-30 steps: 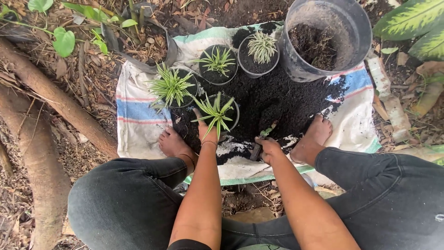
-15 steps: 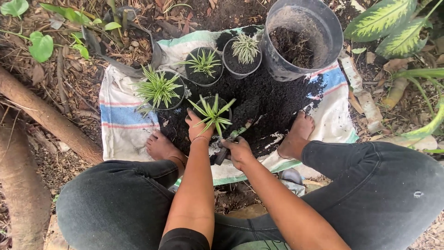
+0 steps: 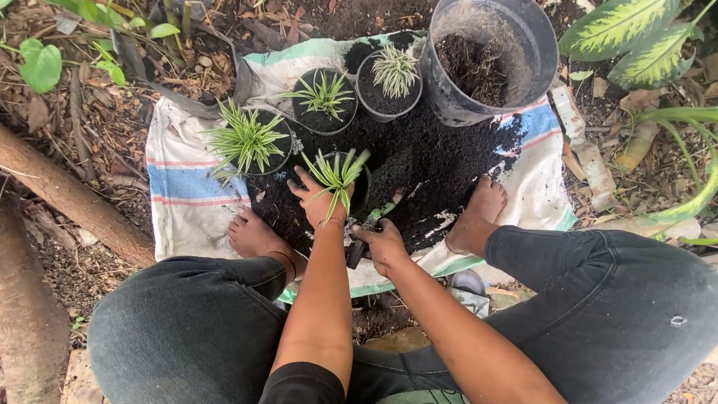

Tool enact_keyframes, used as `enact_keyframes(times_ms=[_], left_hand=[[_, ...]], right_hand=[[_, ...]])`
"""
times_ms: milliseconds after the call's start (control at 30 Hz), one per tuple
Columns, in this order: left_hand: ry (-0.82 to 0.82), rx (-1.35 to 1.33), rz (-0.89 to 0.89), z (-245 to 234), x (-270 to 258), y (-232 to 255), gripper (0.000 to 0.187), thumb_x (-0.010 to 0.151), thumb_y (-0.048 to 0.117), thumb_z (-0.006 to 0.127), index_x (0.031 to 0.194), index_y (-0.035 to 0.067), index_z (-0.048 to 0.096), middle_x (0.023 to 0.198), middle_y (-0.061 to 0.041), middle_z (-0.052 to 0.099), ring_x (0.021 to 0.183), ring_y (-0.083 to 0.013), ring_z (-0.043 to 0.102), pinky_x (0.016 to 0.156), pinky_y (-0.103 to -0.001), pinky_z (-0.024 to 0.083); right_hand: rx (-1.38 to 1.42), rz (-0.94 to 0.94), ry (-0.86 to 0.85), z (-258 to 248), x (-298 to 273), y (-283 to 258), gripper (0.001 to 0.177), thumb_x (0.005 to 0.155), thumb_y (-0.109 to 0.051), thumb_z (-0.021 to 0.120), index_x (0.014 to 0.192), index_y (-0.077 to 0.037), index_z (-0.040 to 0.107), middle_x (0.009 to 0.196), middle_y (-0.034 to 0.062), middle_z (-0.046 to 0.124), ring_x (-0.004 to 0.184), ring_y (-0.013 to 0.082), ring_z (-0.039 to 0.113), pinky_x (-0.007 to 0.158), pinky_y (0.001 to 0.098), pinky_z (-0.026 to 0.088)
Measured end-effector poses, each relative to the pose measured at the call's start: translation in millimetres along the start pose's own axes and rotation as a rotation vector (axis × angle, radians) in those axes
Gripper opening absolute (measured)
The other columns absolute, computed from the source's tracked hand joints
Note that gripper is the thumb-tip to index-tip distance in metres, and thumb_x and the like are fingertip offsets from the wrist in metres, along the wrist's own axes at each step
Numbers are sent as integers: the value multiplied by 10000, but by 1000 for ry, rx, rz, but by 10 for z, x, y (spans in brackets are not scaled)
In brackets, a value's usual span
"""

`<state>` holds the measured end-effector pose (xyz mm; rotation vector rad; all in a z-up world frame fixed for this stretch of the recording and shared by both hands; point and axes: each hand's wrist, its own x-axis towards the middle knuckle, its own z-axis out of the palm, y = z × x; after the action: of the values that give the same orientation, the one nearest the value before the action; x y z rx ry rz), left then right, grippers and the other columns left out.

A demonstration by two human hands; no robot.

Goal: Cleaning out used plastic pots and arranging small plants for potting or storage in a nursery setting.

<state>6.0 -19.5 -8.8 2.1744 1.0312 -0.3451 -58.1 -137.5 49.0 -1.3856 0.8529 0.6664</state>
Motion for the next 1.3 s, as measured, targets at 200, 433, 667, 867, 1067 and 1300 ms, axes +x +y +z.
enact_keyframes(times_ms=[200,433,667,867,1067,1300], left_hand=[[-33,-119,11,-21,-20,-42,1267,755,404,899,1651,149,40,1623,-290,102,1310,-543,505,1032,-634,551],[-57,-178,41,-16,26,-100,1167,787,424,826,1638,136,82,1618,-312,84,1307,-561,511,1042,-641,537],[-31,-190,33,33,58,-107,1141,788,448,786,1638,137,91,1567,-330,198,1261,-540,561,1022,-611,552],[-124,-217,-88,-136,-44,85,1066,860,436,758,1624,65,114,1474,-326,311,1256,-463,586,1007,-541,571],[-102,-612,-296,-140,-283,234,990,887,333,736,1540,-10,77,1447,-349,297,1242,-430,561,1051,-563,501],[-205,-748,-288,103,-107,-74,695,743,19,560,1353,212,289,1190,-253,459,942,-364,622,731,-481,503]], right_hand=[[-150,-38,44,100,-57,103,981,863,-248,879,1541,122,274,1368,405,450,1313,525,502,968,598,553],[-271,-128,112,117,-73,180,572,858,-214,874,1243,21,522,1031,204,605,978,306,648,778,476,557],[-393,-184,291,71,76,303,519,813,-203,894,1186,-45,571,1054,201,705,1074,366,703,900,515,569],[-290,-72,129,-7,163,-16,798,1038,-239,587,1606,57,112,1575,403,280,1468,505,354,1137,639,416],[-282,-171,105,-24,413,-74,906,970,-294,686,1608,91,171,1576,406,307,1489,515,301,1219,629,303],[-108,-192,375,-712,879,432,480,1060,-330,566,1352,26,430,1211,298,574,1062,429,684,862,557,642]])
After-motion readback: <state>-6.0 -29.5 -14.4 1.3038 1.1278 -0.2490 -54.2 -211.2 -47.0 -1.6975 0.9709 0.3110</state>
